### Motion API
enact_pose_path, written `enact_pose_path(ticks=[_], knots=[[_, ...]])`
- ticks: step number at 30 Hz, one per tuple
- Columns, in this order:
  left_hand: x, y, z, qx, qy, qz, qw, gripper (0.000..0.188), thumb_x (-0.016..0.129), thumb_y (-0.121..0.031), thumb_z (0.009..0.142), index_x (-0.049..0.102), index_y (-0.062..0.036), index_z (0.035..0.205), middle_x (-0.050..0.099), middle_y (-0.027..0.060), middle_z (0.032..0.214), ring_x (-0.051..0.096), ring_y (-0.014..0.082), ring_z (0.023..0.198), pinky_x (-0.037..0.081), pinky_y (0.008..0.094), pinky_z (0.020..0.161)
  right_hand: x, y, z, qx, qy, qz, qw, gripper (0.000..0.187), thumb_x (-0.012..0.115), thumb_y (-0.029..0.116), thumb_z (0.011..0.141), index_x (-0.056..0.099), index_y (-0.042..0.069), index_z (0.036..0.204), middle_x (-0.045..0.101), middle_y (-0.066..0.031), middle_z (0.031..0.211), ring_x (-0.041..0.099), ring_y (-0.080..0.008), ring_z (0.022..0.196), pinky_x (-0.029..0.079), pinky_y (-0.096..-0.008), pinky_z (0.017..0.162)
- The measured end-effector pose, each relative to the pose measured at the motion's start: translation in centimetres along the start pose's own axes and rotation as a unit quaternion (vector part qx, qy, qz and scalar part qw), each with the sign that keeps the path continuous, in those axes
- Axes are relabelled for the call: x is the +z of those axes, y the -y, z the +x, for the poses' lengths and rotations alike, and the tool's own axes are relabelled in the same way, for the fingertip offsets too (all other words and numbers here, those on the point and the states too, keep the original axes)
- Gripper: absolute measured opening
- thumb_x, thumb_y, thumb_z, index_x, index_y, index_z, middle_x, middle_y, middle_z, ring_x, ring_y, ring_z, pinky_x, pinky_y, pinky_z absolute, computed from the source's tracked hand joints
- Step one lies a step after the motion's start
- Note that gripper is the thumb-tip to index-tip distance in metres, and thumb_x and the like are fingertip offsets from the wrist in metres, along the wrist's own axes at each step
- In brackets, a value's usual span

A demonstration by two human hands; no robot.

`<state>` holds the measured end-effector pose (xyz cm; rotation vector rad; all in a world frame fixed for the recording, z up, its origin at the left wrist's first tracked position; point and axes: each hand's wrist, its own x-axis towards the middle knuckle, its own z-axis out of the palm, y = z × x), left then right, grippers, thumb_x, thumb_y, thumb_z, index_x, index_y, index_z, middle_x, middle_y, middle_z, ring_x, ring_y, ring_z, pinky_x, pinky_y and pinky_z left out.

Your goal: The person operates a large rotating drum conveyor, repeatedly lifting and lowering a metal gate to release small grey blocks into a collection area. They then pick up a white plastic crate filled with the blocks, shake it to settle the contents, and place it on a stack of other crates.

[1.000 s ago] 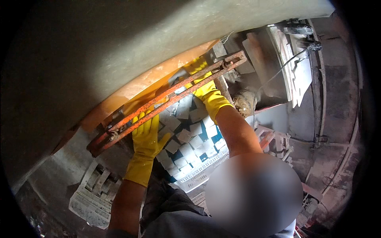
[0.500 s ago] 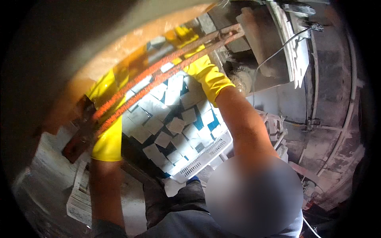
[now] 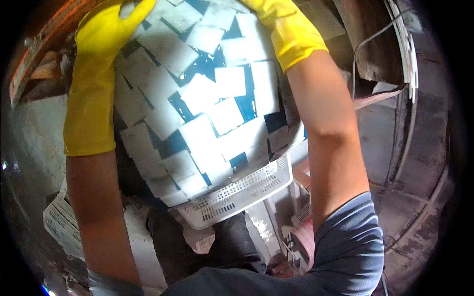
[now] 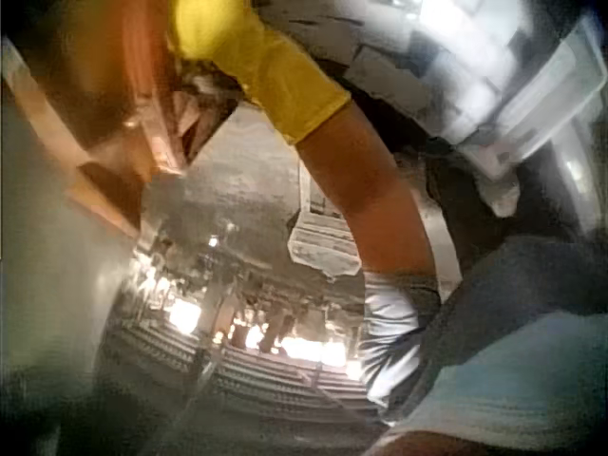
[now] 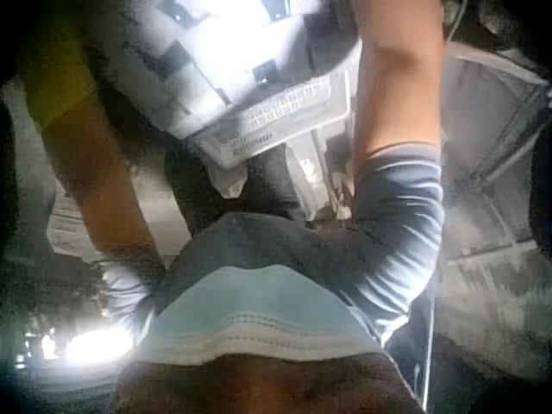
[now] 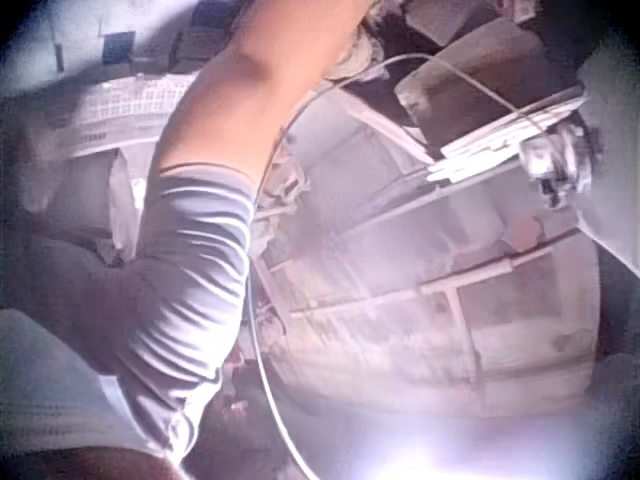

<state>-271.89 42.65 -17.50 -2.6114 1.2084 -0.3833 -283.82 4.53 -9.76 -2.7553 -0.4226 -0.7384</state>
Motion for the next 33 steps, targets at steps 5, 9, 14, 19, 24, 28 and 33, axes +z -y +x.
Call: enact_pose_path(ticks=[5, 9, 14, 19, 24, 28, 33], knots=[[-10.1, -8.6, -3.7, -0.259, -0.100, -0.183, 0.943, 0.067, 0.068, -0.060, 0.095, 0.062, -0.0196, 0.148, 0.059, 0.0175, 0.152, 0.054, 0.0368, 0.142, 0.037, 0.0467, 0.122, -1.9, 3.4, -2.3, 0.126, 0.118, 0.100, 0.980, 0.070, 0.072, 0.050, 0.096, 0.062, 0.001, 0.145, 0.059, -0.0245, 0.151, 0.053, -0.0374, 0.143, 0.039, -0.0405, 0.121], [-19.8, -15.7, -8.9, -0.267, -0.079, -0.221, 0.935, 0.074, 0.068, -0.054, 0.094, 0.059, -0.0061, 0.150, 0.051, 0.0223, 0.159, 0.046, 0.0377, 0.149, 0.035, 0.0441, 0.125, -5.2, 7.6, -5.4, 0.148, 0.116, 0.155, 0.970, 0.071, 0.072, 0.047, 0.097, 0.059, -0.001, 0.148, 0.057, -0.0234, 0.154, 0.054, -0.0357, 0.143, 0.040, -0.0390, 0.120], [-14.2, -17.6, -15.6, -0.177, -0.193, -0.177, 0.949, 0.065, 0.068, -0.063, 0.094, 0.065, -0.0242, 0.146, 0.061, 0.0150, 0.151, 0.056, 0.0369, 0.140, 0.033, 0.0494, 0.124, -6.6, 10.6, -14.2, 0.087, 0.027, 0.029, 0.995, 0.067, 0.071, 0.045, 0.096, 0.063, -0.001, 0.143, 0.060, -0.0245, 0.149, 0.052, -0.0407, 0.143, 0.037, -0.0445, 0.123], [-20.8, -29.8, -22.2, -0.184, -0.148, -0.160, 0.958, 0.071, 0.077, -0.049, 0.090, 0.062, -0.0071, 0.145, 0.058, 0.0274, 0.148, 0.055, 0.0460, 0.135, 0.028, 0.0650, 0.121, -9.6, 17.2, -26.0, 0.078, -0.081, -0.044, 0.993, 0.064, 0.076, 0.054, 0.086, 0.071, 0.008, 0.130, 0.062, -0.0217, 0.145, 0.053, -0.0478, 0.135, 0.034, -0.0582, 0.120], [-19.1, -41.9, -31.7, -0.197, -0.057, -0.281, 0.938, 0.079, 0.081, -0.039, 0.082, 0.054, -0.0077, 0.150, 0.039, 0.0232, 0.163, 0.038, 0.0480, 0.148, 0.024, 0.0680, 0.122, -12.0, 26.1, -38.9, 0.219, 0.047, 0.037, 0.974, 0.067, 0.075, 0.035, 0.093, 0.056, 0.009, 0.151, 0.044, -0.0329, 0.157, 0.039, -0.0588, 0.142, 0.027, -0.0659, 0.121], [-17.1, -45.5, -42.5, -0.084, 0.102, -0.430, 0.893, 0.082, 0.081, -0.034, 0.083, 0.049, -0.0074, 0.153, 0.040, 0.0237, 0.162, 0.039, 0.0464, 0.148, 0.031, 0.0582, 0.123, -12.8, 27.4, -48.6, 0.126, 0.251, 0.100, 0.954, 0.059, 0.073, 0.028, 0.094, 0.059, 0.012, 0.149, 0.045, -0.0272, 0.158, 0.044, -0.0477, 0.145, 0.035, -0.0557, 0.121], [-15.5, -41.6, -46.9, -0.383, 0.148, -0.540, 0.734, 0.080, 0.082, -0.021, 0.084, 0.048, -0.0099, 0.155, 0.051, 0.0223, 0.155, 0.053, 0.0387, 0.138, 0.041, 0.0464, 0.118, -12.8, 26.6, -53.1, 0.361, 0.228, 0.201, 0.882, 0.062, 0.071, 0.019, 0.095, 0.053, 0.008, 0.153, 0.056, -0.0245, 0.151, 0.055, -0.0409, 0.138, 0.041, -0.0473, 0.119]])
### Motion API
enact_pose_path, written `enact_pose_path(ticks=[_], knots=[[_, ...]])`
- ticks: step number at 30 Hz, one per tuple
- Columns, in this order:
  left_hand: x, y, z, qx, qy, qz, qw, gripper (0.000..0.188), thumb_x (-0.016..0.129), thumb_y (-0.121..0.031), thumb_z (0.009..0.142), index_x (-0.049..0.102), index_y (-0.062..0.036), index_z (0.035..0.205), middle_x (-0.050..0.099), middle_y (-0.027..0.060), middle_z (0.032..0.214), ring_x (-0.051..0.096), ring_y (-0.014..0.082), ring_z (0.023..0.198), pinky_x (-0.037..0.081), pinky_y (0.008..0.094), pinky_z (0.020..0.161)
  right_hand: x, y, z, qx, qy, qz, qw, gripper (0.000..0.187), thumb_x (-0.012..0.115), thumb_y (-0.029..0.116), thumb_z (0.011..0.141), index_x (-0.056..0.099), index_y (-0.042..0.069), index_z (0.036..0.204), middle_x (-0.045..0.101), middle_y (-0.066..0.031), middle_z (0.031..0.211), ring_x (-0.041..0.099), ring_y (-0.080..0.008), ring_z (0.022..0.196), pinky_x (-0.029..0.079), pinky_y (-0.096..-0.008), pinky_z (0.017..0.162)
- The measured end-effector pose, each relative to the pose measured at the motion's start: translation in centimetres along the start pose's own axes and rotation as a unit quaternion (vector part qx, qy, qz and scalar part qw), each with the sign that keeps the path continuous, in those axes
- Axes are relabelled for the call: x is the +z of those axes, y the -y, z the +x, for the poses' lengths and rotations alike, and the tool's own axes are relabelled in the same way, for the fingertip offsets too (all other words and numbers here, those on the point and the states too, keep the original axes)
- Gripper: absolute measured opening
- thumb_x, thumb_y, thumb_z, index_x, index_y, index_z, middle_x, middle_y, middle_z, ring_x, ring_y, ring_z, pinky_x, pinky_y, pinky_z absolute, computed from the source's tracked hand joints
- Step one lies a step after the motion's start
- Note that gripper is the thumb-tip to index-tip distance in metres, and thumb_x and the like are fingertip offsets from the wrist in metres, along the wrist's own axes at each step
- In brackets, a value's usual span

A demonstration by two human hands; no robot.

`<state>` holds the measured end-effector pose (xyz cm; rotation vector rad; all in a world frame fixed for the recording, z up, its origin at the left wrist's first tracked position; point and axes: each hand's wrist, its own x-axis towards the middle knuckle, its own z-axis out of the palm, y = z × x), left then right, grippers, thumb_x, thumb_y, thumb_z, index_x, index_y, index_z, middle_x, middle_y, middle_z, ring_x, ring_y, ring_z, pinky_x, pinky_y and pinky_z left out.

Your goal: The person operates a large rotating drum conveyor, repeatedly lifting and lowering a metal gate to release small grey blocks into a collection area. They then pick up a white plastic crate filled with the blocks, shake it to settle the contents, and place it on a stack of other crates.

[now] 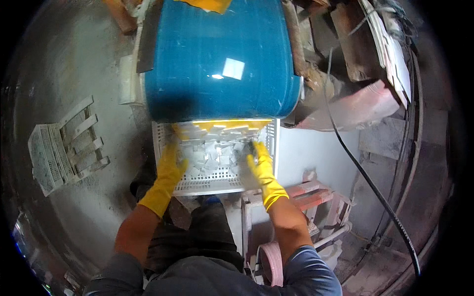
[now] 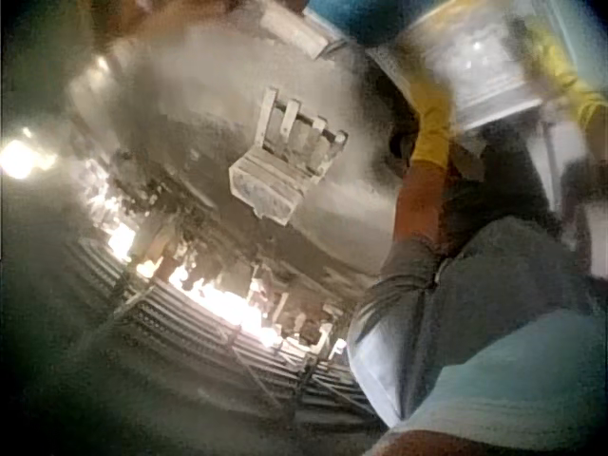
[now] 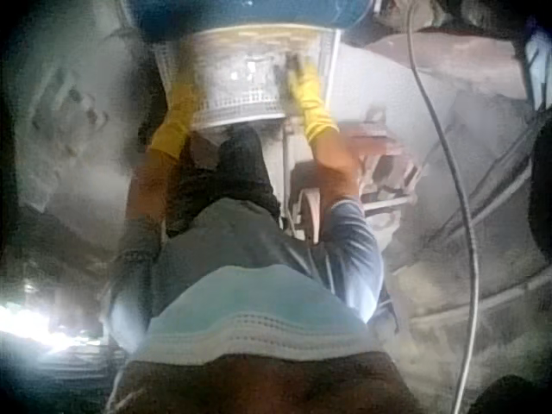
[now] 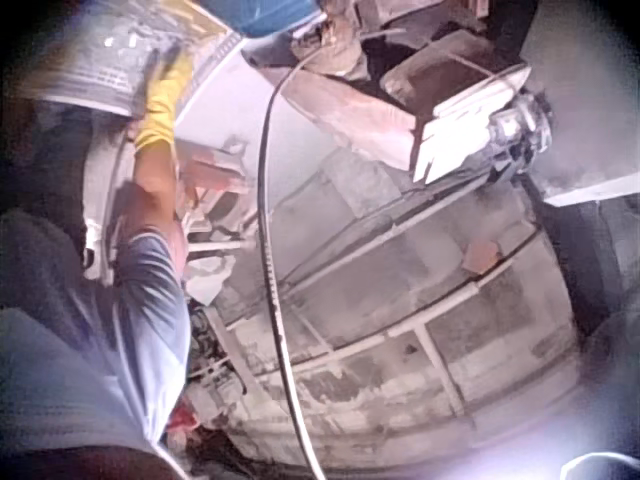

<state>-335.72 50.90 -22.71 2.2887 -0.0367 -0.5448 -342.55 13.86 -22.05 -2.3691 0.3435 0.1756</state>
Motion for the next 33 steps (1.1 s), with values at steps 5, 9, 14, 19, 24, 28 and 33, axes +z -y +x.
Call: enact_pose_path(ticks=[5, 9, 14, 19, 24, 28, 33], knots=[[-1.5, 3.0, 9.6, -0.026, 0.032, -0.171, 0.984, 0.053, 0.080, -0.012, 0.089, 0.064, -0.0075, 0.139, 0.062, 0.0190, 0.145, 0.065, 0.0299, 0.120, 0.054, 0.0396, 0.099, -2.1, 2.1, 11.4, 0.159, 0.010, 0.274, 0.949, 0.057, 0.079, 0.007, 0.090, 0.061, 0.003, 0.143, 0.068, -0.0155, 0.138, 0.064, -0.0264, 0.125, 0.050, -0.0358, 0.105], [2.8, 1.5, 12.2, -0.199, 0.090, -0.212, 0.953, 0.048, 0.078, -0.003, 0.083, 0.070, -0.0096, 0.130, 0.072, 0.0145, 0.126, 0.069, 0.0268, 0.113, 0.055, 0.0364, 0.094, 0.7, -3.8, 9.9, 0.172, -0.082, 0.330, 0.924, 0.050, 0.082, 0.003, 0.088, 0.063, 0.004, 0.134, 0.073, -0.0081, 0.116, 0.068, -0.0209, 0.106, 0.053, -0.0347, 0.095], [-2.4, -3.8, 2.3, -0.099, -0.031, -0.192, 0.976, 0.063, 0.069, 0.009, 0.080, 0.063, -0.0095, 0.140, 0.066, 0.0152, 0.138, 0.063, 0.0291, 0.128, 0.052, 0.0367, 0.106, -6.2, 5.4, 2.3, 0.189, -0.058, 0.280, 0.940, 0.036, 0.076, 0.007, 0.096, 0.066, 0.003, 0.131, 0.067, -0.0123, 0.135, 0.059, -0.0252, 0.128, 0.043, -0.0381, 0.113], [-14.5, -10.2, 0.7, 0.109, 0.065, -0.351, 0.928, 0.067, 0.061, 0.006, 0.081, 0.055, 0.0015, 0.148, 0.061, 0.0194, 0.148, 0.060, 0.0305, 0.135, 0.042, 0.0372, 0.118, -20.2, 19.2, -5.8, -0.032, -0.068, 0.235, 0.969, 0.022, 0.075, 0.008, 0.095, 0.073, 0.002, 0.116, 0.073, -0.0172, 0.128, 0.059, -0.0345, 0.137, 0.040, -0.0478, 0.120], [-18.2, -13.0, 11.6, 0.356, 0.027, -0.263, 0.896, 0.044, 0.050, -0.006, 0.102, 0.060, -0.0001, 0.144, 0.061, 0.0184, 0.149, 0.056, 0.0296, 0.139, 0.042, 0.0439, 0.120, -24.3, 23.3, -8.5, -0.128, -0.137, 0.269, 0.945, 0.017, 0.074, 0.002, 0.093, 0.074, -0.003, 0.108, 0.077, -0.0205, 0.116, 0.070, -0.0364, 0.119, 0.048, -0.0498, 0.114], [-16.5, -26.1, 15.1, 0.341, -0.146, -0.008, 0.929, 0.051, 0.063, -0.025, 0.102, 0.057, -0.0146, 0.152, 0.056, 0.0204, 0.154, 0.053, 0.0385, 0.142, 0.040, 0.0447, 0.121, -23.8, 21.4, -11.5, -0.036, -0.213, 0.330, 0.919, 0.021, 0.072, -0.005, 0.094, 0.072, -0.005, 0.114, 0.077, -0.0204, 0.118, 0.072, -0.0328, 0.116, 0.050, -0.0438, 0.110], [-5.1, -25.4, 16.5, 0.356, -0.113, 0.257, 0.891, 0.051, 0.065, -0.026, 0.099, 0.058, -0.0161, 0.149, 0.047, 0.0193, 0.162, 0.039, 0.0396, 0.152, 0.026, 0.0525, 0.128, -22.9, 15.9, -16.0, 0.024, -0.249, 0.325, 0.912, 0.021, 0.070, -0.008, 0.094, 0.073, -0.003, 0.115, 0.076, -0.0188, 0.120, 0.071, -0.0312, 0.118, 0.049, -0.0449, 0.114]])
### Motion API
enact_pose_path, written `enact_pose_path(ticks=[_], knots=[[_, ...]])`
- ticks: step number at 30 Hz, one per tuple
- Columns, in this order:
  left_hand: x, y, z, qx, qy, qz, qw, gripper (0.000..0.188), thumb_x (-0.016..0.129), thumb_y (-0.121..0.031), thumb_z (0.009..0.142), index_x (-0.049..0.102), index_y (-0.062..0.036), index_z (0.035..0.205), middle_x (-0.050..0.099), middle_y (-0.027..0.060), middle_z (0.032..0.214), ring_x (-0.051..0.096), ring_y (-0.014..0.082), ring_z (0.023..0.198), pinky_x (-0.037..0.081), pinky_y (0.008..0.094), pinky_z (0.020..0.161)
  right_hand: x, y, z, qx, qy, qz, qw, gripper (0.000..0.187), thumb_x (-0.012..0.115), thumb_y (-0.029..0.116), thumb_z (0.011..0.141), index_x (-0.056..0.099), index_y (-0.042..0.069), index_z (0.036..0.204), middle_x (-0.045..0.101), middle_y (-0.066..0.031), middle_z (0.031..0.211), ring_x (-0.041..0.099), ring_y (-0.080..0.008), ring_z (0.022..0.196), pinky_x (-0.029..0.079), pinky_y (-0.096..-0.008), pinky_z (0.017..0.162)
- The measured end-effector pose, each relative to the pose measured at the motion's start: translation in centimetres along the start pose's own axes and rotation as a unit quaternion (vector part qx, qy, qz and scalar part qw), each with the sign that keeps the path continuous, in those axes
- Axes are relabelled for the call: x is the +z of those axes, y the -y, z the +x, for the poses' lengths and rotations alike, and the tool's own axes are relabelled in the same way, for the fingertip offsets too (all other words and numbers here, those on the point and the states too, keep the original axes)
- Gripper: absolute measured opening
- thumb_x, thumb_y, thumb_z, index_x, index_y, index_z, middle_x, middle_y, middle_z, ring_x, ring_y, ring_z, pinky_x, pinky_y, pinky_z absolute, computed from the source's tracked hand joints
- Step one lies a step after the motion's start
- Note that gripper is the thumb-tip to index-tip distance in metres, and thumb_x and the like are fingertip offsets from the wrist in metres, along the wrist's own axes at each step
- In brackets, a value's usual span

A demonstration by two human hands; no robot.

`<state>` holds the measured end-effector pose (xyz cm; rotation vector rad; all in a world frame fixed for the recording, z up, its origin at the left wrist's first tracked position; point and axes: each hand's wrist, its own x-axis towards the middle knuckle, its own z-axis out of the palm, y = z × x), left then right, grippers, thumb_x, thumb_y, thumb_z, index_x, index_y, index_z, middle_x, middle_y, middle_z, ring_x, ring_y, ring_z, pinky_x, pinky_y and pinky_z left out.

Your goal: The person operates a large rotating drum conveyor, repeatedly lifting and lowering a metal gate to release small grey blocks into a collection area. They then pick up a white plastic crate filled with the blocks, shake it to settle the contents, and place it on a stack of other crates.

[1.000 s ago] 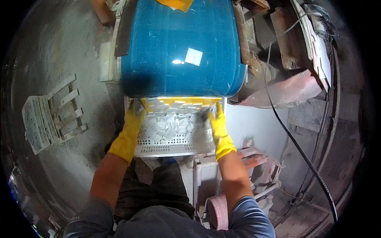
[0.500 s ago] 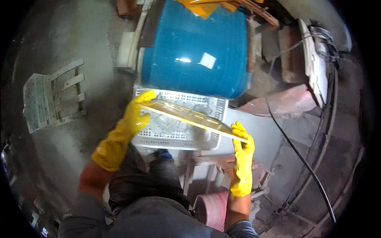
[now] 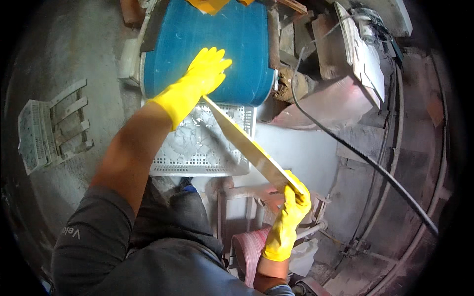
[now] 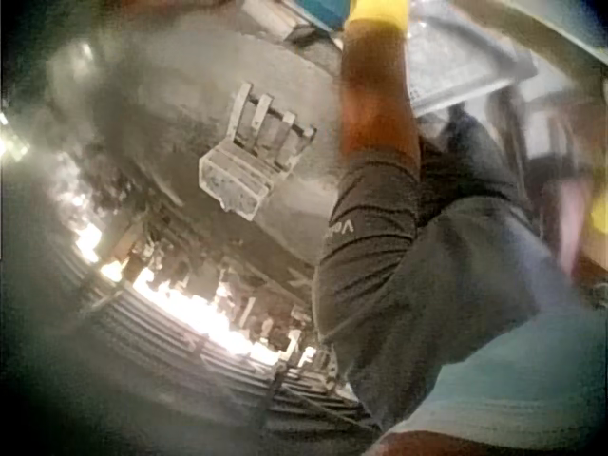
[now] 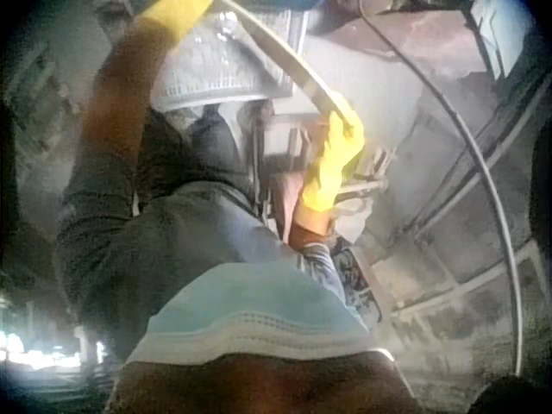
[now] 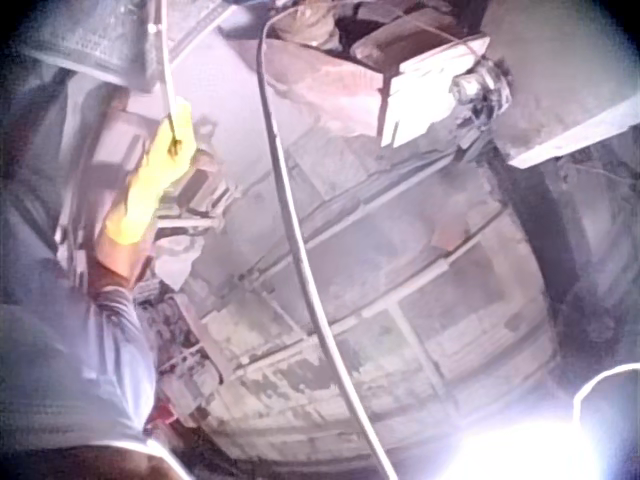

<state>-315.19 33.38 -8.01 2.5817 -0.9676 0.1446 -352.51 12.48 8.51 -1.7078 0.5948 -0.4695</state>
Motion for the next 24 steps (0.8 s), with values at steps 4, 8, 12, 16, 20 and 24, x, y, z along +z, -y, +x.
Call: enact_pose_path(ticks=[4, 8, 12, 16, 20, 24], knots=[[-0.2, -0.4, -8.0, 0.093, 0.078, 0.024, 0.992, 0.054, 0.066, -0.021, 0.096, 0.057, -0.0131, 0.149, 0.046, 0.0205, 0.162, 0.040, 0.0408, 0.151, 0.027, 0.0519, 0.128, -2.5, -2.3, -2.2, 0.093, -0.070, 0.032, 0.993, 0.019, 0.073, -0.002, 0.096, 0.074, -0.001, 0.115, 0.077, -0.0122, 0.115, 0.072, -0.0215, 0.105, 0.053, -0.0366, 0.102], [-1.1, -0.2, -19.9, -0.077, 0.166, -0.069, 0.981, 0.061, 0.068, -0.023, 0.095, 0.053, -0.0082, 0.151, 0.048, 0.0225, 0.159, 0.044, 0.0439, 0.147, 0.030, 0.0506, 0.126, -7.0, -5.8, -4.8, 0.157, -0.153, 0.056, 0.974, 0.017, 0.075, 0.010, 0.100, 0.073, 0.003, 0.115, 0.074, -0.0021, 0.104, 0.067, -0.0115, 0.085, 0.053, -0.0284, 0.079], [-0.3, 2.5, -30.6, -0.175, 0.264, -0.073, 0.946, 0.065, 0.071, -0.037, 0.094, 0.056, -0.0084, 0.151, 0.054, 0.0224, 0.156, 0.050, 0.0387, 0.145, 0.038, 0.0466, 0.121, -10.5, -8.1, -7.3, 0.204, -0.241, 0.128, 0.940, 0.025, 0.069, 0.025, 0.105, 0.065, 0.008, 0.123, 0.072, -0.0002, 0.104, 0.069, -0.0142, 0.082, 0.054, -0.0305, 0.069], [-3.9, 1.7, -31.1, -0.238, 0.370, -0.125, 0.889, 0.064, 0.070, -0.042, 0.093, 0.061, -0.0064, 0.145, 0.065, 0.0223, 0.142, 0.061, 0.0396, 0.132, 0.046, 0.0441, 0.114, -18.6, -10.7, -14.6, 0.195, -0.309, 0.396, 0.842, 0.050, 0.066, 0.035, 0.106, 0.057, 0.006, 0.146, 0.065, -0.0154, 0.145, 0.063, -0.0319, 0.131, 0.053, -0.0504, 0.110], [-2.4, 4.7, -35.0, -0.237, 0.414, -0.149, 0.867, 0.061, 0.072, -0.041, 0.093, 0.064, -0.0071, 0.143, 0.068, 0.0229, 0.138, 0.063, 0.0400, 0.129, 0.048, 0.0445, 0.112, -21.5, -6.3, -23.7, 0.087, -0.395, 0.477, 0.780, 0.051, 0.065, 0.044, 0.105, 0.061, 0.006, 0.138, 0.067, -0.0164, 0.139, 0.066, -0.0343, 0.126, 0.055, -0.0505, 0.105], [0.4, 7.1, -39.3, -0.196, 0.452, -0.122, 0.862, 0.060, 0.074, -0.041, 0.092, 0.066, -0.0077, 0.141, 0.068, 0.0227, 0.136, 0.063, 0.0400, 0.128, 0.049, 0.0449, 0.112, -22.4, -3.7, -35.8, 0.100, -0.499, 0.421, 0.751, 0.050, 0.065, 0.046, 0.105, 0.062, 0.006, 0.135, 0.068, -0.0163, 0.136, 0.067, -0.0344, 0.123, 0.056, -0.0503, 0.103]])
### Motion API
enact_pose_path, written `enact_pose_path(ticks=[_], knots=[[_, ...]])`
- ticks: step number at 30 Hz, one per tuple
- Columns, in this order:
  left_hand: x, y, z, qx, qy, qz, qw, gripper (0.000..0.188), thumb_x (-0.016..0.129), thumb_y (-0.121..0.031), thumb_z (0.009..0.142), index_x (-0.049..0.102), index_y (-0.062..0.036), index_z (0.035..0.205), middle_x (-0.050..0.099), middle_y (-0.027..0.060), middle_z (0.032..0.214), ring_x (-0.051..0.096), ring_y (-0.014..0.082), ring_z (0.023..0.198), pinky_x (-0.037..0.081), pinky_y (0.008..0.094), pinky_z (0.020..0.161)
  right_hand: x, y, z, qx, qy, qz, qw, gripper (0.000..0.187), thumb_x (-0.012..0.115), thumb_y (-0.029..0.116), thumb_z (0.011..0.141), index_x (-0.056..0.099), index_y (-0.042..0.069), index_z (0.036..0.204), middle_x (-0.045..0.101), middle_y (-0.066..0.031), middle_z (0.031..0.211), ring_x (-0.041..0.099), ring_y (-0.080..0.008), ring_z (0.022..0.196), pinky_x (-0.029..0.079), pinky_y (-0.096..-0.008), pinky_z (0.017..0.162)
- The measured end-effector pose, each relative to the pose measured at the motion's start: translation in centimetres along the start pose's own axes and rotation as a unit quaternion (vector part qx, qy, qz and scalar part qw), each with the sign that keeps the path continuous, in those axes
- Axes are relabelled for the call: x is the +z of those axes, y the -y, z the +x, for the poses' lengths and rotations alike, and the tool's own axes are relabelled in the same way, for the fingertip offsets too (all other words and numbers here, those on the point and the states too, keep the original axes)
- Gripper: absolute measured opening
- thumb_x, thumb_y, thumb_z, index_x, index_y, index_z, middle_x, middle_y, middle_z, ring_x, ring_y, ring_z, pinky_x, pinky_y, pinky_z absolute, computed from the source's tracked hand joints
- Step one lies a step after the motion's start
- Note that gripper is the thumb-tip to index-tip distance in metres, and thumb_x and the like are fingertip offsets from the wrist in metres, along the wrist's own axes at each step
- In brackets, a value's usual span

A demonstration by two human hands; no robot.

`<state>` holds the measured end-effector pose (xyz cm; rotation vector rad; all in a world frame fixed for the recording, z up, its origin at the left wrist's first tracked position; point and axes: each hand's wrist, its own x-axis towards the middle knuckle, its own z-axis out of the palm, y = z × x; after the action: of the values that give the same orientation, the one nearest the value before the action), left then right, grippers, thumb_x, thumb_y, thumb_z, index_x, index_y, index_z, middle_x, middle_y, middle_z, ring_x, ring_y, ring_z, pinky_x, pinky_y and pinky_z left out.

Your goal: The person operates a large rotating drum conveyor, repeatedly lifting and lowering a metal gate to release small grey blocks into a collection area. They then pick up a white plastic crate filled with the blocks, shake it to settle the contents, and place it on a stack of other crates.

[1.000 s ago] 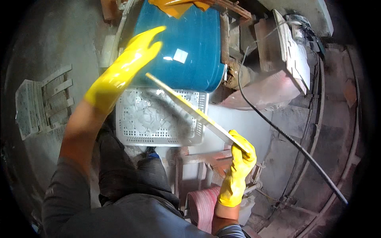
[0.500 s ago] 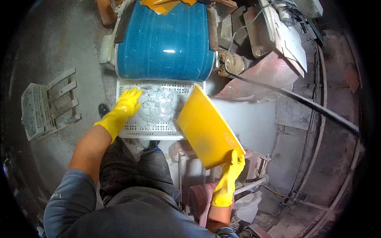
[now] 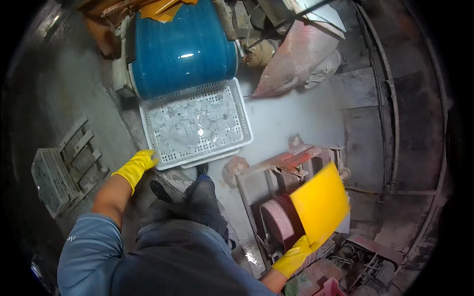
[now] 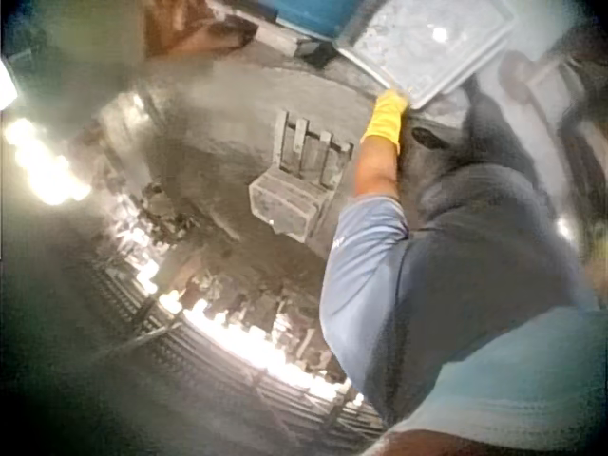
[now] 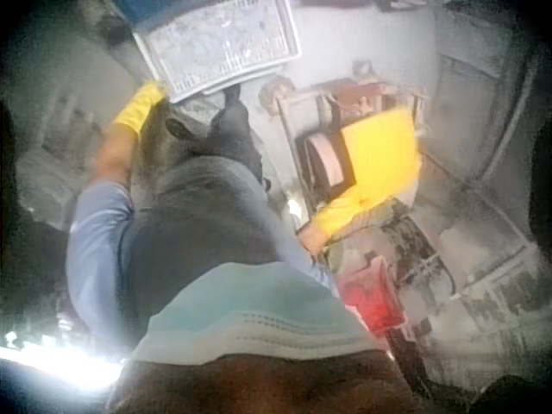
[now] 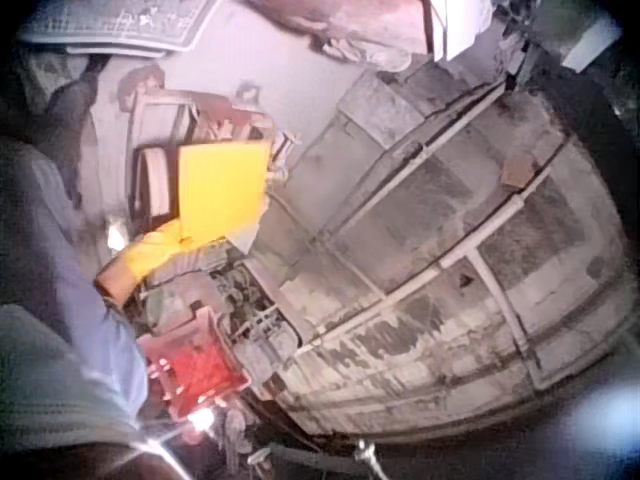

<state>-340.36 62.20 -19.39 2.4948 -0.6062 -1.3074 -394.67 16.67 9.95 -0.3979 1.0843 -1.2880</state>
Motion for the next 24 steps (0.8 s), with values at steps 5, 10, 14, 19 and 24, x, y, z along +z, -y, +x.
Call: enact_pose_path(ticks=[5, 10, 14, 19, 24], knots=[[-0.8, 1.4, -5.1, -0.009, -0.024, -0.038, 0.999, 0.062, 0.075, -0.042, 0.090, 0.066, -0.0074, 0.140, 0.069, 0.0227, 0.135, 0.064, 0.0400, 0.128, 0.049, 0.0454, 0.111, -8.7, -0.6, -6.2, 0.053, -0.108, -0.124, 0.985, 0.050, 0.066, 0.048, 0.104, 0.063, 0.006, 0.132, 0.069, -0.0161, 0.132, 0.068, -0.0344, 0.119, 0.057, -0.0499, 0.101], [2.2, 9.6, -10.5, -0.082, -0.042, -0.065, 0.994, 0.064, 0.075, -0.043, 0.088, 0.066, -0.0065, 0.140, 0.067, 0.0219, 0.139, 0.062, 0.0394, 0.130, 0.048, 0.0455, 0.112, -12.3, -4.6, -8.4, 0.205, -0.159, -0.268, 0.928, 0.051, 0.066, 0.050, 0.103, 0.064, 0.006, 0.128, 0.070, -0.0159, 0.128, 0.069, -0.0345, 0.115, 0.057, -0.0496, 0.098], [3.8, 13.4, -14.8, -0.225, -0.036, -0.071, 0.971, 0.065, 0.076, -0.043, 0.087, 0.066, -0.0067, 0.141, 0.065, 0.0214, 0.142, 0.061, 0.0394, 0.133, 0.047, 0.0454, 0.113, -7.8, -7.3, -7.7, 0.345, -0.144, -0.389, 0.842, 0.051, 0.066, 0.051, 0.103, 0.065, 0.006, 0.126, 0.071, -0.0158, 0.125, 0.070, -0.0345, 0.112, 0.058, -0.0493, 0.096], [4.5, 13.1, -16.5, -0.302, -0.067, -0.169, 0.936, 0.068, 0.073, -0.047, 0.090, 0.064, -0.0082, 0.145, 0.064, 0.0200, 0.145, 0.056, 0.0383, 0.138, 0.042, 0.0450, 0.118, 2.4, -24.9, 4.9, 0.235, 0.380, -0.472, 0.760, 0.039, 0.061, 0.040, 0.109, 0.068, 0.001, 0.113, 0.072, -0.0087, 0.105, 0.070, -0.0238, 0.091, 0.059, -0.0422, 0.083], [0.0, 14.0, -14.4, -0.266, -0.159, -0.213, 0.927, 0.065, 0.070, -0.047, 0.092, 0.063, -0.0104, 0.145, 0.059, 0.0193, 0.150, 0.052, 0.0367, 0.142, 0.039, 0.0444, 0.120, 42.6, -45.0, -11.1, -0.143, 0.623, -0.538, 0.549, 0.051, 0.060, 0.016, 0.110, 0.046, -0.004, 0.155, 0.051, -0.0231, 0.157, 0.050, -0.0328, 0.145, 0.037, -0.0432, 0.123]])
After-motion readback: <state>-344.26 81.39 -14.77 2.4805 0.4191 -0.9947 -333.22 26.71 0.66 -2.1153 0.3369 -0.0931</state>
